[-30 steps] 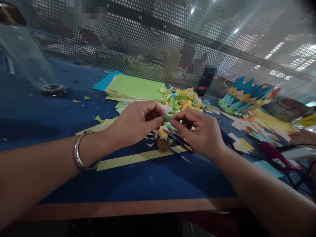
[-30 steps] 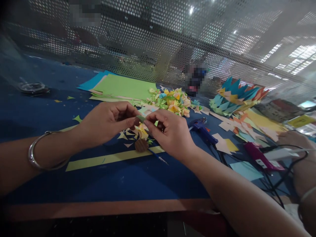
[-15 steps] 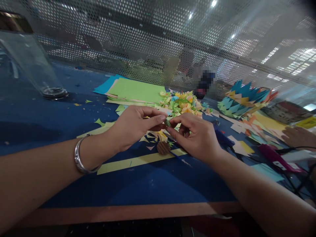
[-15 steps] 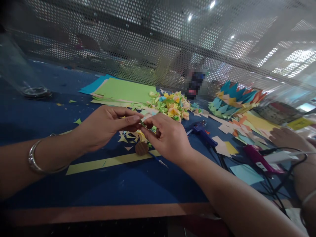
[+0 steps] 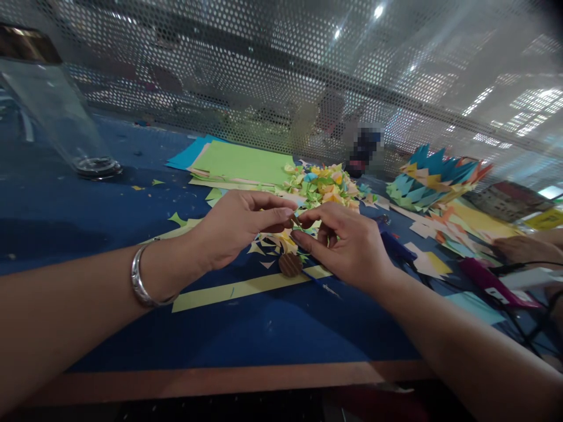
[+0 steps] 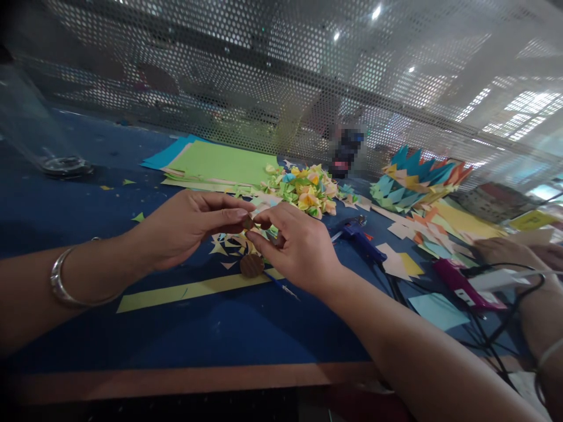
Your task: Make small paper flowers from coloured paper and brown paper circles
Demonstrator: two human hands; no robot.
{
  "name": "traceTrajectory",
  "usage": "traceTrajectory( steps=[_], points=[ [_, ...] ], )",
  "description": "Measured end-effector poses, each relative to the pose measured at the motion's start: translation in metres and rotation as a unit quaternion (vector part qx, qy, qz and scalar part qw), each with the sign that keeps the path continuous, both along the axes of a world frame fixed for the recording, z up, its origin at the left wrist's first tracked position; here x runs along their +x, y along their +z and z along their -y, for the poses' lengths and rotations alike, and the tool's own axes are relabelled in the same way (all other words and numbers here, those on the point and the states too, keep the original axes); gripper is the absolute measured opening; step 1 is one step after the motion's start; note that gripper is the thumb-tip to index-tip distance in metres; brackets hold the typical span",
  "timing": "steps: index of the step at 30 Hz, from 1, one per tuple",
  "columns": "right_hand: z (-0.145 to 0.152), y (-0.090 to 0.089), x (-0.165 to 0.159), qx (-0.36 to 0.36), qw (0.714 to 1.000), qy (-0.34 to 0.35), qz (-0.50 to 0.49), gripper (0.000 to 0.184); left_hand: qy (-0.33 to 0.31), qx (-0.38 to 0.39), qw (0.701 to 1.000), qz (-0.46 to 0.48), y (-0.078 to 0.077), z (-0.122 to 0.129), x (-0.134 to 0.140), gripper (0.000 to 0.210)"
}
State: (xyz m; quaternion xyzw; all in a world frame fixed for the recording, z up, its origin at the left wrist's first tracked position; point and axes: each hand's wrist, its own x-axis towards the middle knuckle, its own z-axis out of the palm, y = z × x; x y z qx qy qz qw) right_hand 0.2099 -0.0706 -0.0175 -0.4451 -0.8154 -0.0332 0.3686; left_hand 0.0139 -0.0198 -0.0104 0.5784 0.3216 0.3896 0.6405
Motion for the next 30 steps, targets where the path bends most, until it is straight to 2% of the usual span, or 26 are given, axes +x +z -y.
traceTrajectory(
  steps=[5, 10, 20, 30],
  points=[
    [0.0007, 0.0009, 0.0005, -0.002, 1.0, 0.001, -0.001, 0.012, -0.002, 0.003, 1.0, 0.003, -0.0011, -0.0012, -0.0004, 0.027],
    [0.0004, 0.0008, 0.0005, 0.008, 1.0, -0.006, 0.001, 0.01, -0.032, 0.015, 0.999, -0.005, -0.0016, -0.0019, -0.0025, 0.035],
    [0.0, 0.0019, 0.0021, 0.009, 1.0, -0.006, -0.007, 0.009, -0.045, 0.053, 0.997, -0.035, 0.0027, -0.0003, -0.0024, 0.031],
    [0.0007, 0.0029, 0.0039, 0.028, 0.999, -0.01, -0.025, 0.01, -0.064, 0.082, 0.994, -0.044, 0.0044, -0.0003, -0.0034, 0.042]
  ],
)
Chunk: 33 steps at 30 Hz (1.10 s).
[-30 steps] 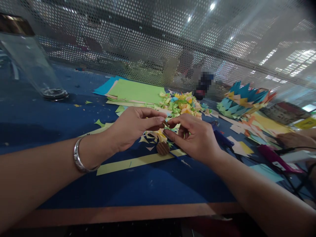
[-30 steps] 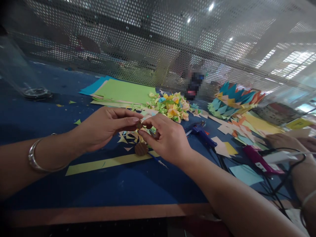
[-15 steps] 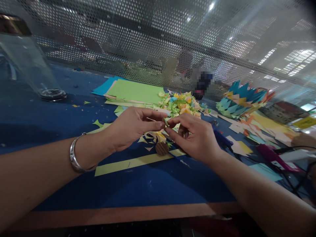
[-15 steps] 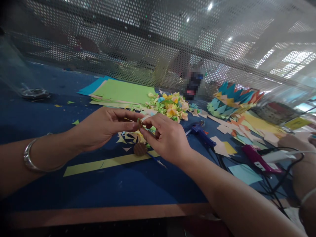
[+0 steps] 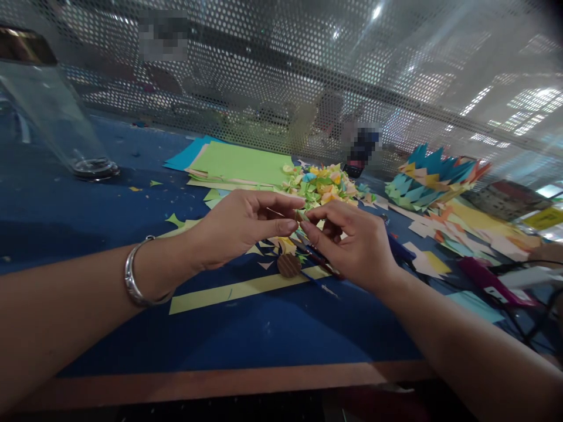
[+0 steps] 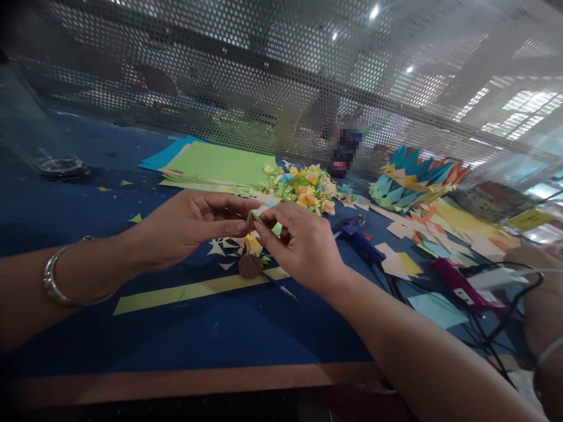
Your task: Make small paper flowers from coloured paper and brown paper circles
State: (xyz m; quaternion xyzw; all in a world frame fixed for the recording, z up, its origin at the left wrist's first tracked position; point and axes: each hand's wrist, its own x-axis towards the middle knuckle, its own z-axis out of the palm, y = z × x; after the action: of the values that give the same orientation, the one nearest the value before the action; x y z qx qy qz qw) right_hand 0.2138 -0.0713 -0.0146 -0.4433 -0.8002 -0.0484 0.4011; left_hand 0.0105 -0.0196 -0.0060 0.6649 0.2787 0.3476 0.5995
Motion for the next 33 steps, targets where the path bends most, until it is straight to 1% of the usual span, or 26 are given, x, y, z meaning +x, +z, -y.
traceTrajectory(
  steps=[4, 13, 15, 20, 23, 29, 33],
  points=[
    [0.0004, 0.001, 0.0012, 0.0, 1.0, 0.003, -0.001, 0.013, -0.001, 0.008, 1.0, 0.006, -0.0009, -0.0003, 0.0003, 0.046],
    [-0.0007, 0.0016, 0.0012, 0.007, 1.0, 0.004, -0.002, 0.013, 0.007, 0.043, 0.999, 0.015, -0.0052, -0.0045, 0.0002, 0.045],
    [-0.0006, 0.0011, 0.0011, 0.006, 1.0, 0.003, 0.001, 0.012, 0.016, 0.067, 0.998, 0.005, -0.0065, -0.0052, -0.0004, 0.042],
    [-0.0006, -0.001, -0.0012, 0.007, 1.0, -0.002, 0.021, 0.014, 0.053, 0.119, 0.99, -0.054, -0.0087, -0.0038, -0.0006, 0.026],
    [-0.0002, -0.0012, -0.0025, -0.004, 0.999, -0.008, 0.033, 0.015, 0.069, 0.14, 0.986, -0.059, -0.0085, -0.0024, 0.0004, 0.021],
    [-0.0005, -0.0007, -0.0013, -0.031, 0.999, -0.014, 0.03, 0.016, 0.071, 0.198, 0.976, -0.052, -0.0061, -0.0036, 0.0003, 0.03],
    [-0.0002, 0.0, -0.0006, -0.053, 0.998, -0.012, 0.024, 0.021, 0.095, 0.21, 0.971, -0.063, -0.0049, -0.0066, -0.0009, 0.032]
  ],
)
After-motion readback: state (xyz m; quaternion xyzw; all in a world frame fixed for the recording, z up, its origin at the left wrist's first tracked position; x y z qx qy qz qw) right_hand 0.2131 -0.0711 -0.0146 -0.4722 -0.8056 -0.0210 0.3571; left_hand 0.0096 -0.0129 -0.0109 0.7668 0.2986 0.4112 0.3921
